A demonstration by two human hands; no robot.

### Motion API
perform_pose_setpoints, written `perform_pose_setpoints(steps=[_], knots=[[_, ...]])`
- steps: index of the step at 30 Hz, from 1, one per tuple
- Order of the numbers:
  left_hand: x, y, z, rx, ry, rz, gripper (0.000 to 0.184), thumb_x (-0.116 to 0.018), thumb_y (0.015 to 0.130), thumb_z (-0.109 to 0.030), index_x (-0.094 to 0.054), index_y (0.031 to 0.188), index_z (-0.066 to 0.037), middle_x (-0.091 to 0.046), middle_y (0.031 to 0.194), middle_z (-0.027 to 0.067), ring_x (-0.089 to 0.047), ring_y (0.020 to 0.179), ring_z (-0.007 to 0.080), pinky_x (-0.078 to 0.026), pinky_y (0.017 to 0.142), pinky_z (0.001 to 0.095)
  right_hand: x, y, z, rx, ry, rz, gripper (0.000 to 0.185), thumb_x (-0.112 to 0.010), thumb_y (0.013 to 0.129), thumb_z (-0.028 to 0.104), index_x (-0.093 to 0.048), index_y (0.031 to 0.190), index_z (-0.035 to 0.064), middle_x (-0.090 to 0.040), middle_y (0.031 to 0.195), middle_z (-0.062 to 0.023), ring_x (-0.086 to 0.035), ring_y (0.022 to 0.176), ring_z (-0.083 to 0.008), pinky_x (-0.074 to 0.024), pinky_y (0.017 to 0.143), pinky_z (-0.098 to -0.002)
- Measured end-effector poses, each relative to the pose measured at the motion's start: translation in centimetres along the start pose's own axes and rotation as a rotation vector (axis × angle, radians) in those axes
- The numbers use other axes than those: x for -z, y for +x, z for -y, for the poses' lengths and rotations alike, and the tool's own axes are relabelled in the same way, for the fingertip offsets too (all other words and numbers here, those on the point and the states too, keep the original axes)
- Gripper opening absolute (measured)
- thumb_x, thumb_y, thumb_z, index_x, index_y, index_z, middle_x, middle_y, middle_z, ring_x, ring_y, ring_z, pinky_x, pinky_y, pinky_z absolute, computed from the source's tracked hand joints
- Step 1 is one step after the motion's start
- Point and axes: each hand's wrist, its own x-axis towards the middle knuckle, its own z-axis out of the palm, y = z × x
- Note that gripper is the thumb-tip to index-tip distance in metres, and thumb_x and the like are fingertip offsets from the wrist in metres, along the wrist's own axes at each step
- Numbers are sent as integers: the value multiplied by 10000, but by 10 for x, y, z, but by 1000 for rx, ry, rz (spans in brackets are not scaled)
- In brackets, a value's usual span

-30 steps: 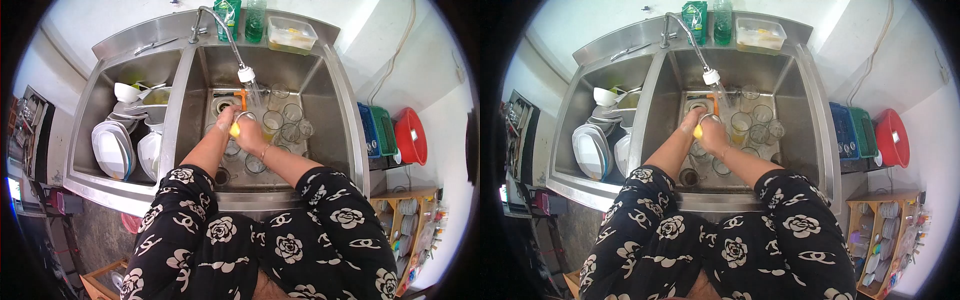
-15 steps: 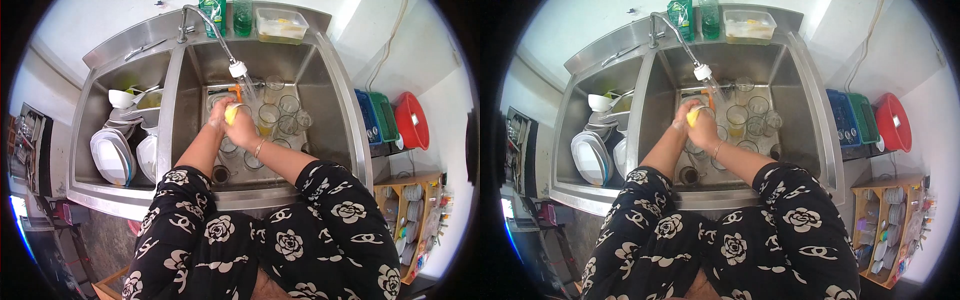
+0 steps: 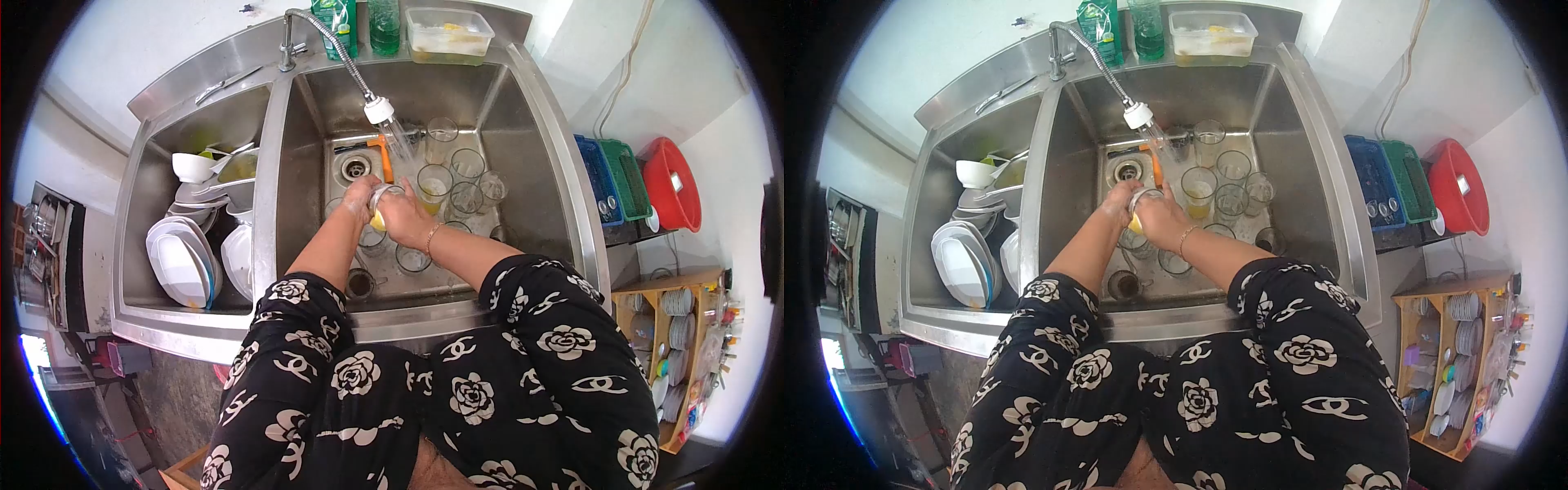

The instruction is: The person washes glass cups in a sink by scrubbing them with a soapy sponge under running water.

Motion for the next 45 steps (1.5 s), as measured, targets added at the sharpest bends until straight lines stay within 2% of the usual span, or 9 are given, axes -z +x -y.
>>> perform_pose_setpoints(steps=[6,10,14,18,21,26,32,42,45], knots=[[-6,-3,-5,-147,-199,54,160,-534,817,-201,-571,799,-46,-615,708,114,-596,611,263,-517,634,398,22,27,24,-703,935,-55,314,-620,677,68,-600,989,34,-637,915,-168,-617,921,-336,-336,994,-559],[3,6,10,48,44,79,206,-499,854,-215,-573,895,-28,-636,806,117,-615,663,252,-523,630,396,11,-3,-1,35,-20,31,398,-760,619,177,-617,940,-10,-657,852,-180,-624,745,-329,-515,735,-372],[-7,-20,0,72,331,347,334,-409,955,-307,-556,1075,-33,-633,931,135,-644,743,262,-548,633,422,55,20,-32,-396,679,406,294,-788,645,182,-678,851,3,-683,813,-110,-647,719,-190,-514,704,-323],[-19,-43,-11,160,197,826,426,-422,939,-445,-538,1147,-92,-624,1061,116,-632,918,267,-542,682,440,64,18,-58,-713,1264,293,448,-839,633,285,-646,902,-16,-640,828,-63,-606,672,-152,-489,620,-323],[-25,-42,3,148,69,675,430,-464,921,-455,-540,1138,-92,-628,1012,103,-624,839,265,-514,622,396,54,12,-67,-955,1405,90,413,-821,668,298,-645,892,-2,-643,823,-63,-611,645,-151,-489,582,-327],[-52,-49,7,47,19,294,357,-516,898,-400,-555,1094,-104,-614,976,91,-603,823,238,-502,701,379,54,15,-54,-878,666,-417,418,-709,776,318,-590,947,-45,-605,865,-226,-619,786,-385,-498,685,-424],[-38,-37,20,-22,-1105,754,359,-416,926,-360,-519,1099,-63,-574,967,127,-563,925,282,-477,845,382,76,0,47,-143,110,-487,407,-677,792,289,-561,1058,5,-428,1119,-243,-464,1077,-410,-393,903,-455],[-21,40,39,-398,-499,1116,369,-488,889,-344,-508,1179,-117,-547,1098,91,-514,1061,245,-440,927,404,57,13,12,-156,319,-413,272,-657,788,223,-586,970,34,-489,1001,-211,-491,942,-372,-423,838,-424],[-52,-19,15,-75,-383,341,365,-512,874,-344,-521,1139,-93,-611,1025,92,-597,916,259,-497,836,421,34,36,-29,-552,331,-605,264,-675,782,223,-582,921,19,-549,901,-177,-544,828,-306,-456,750,-400]])
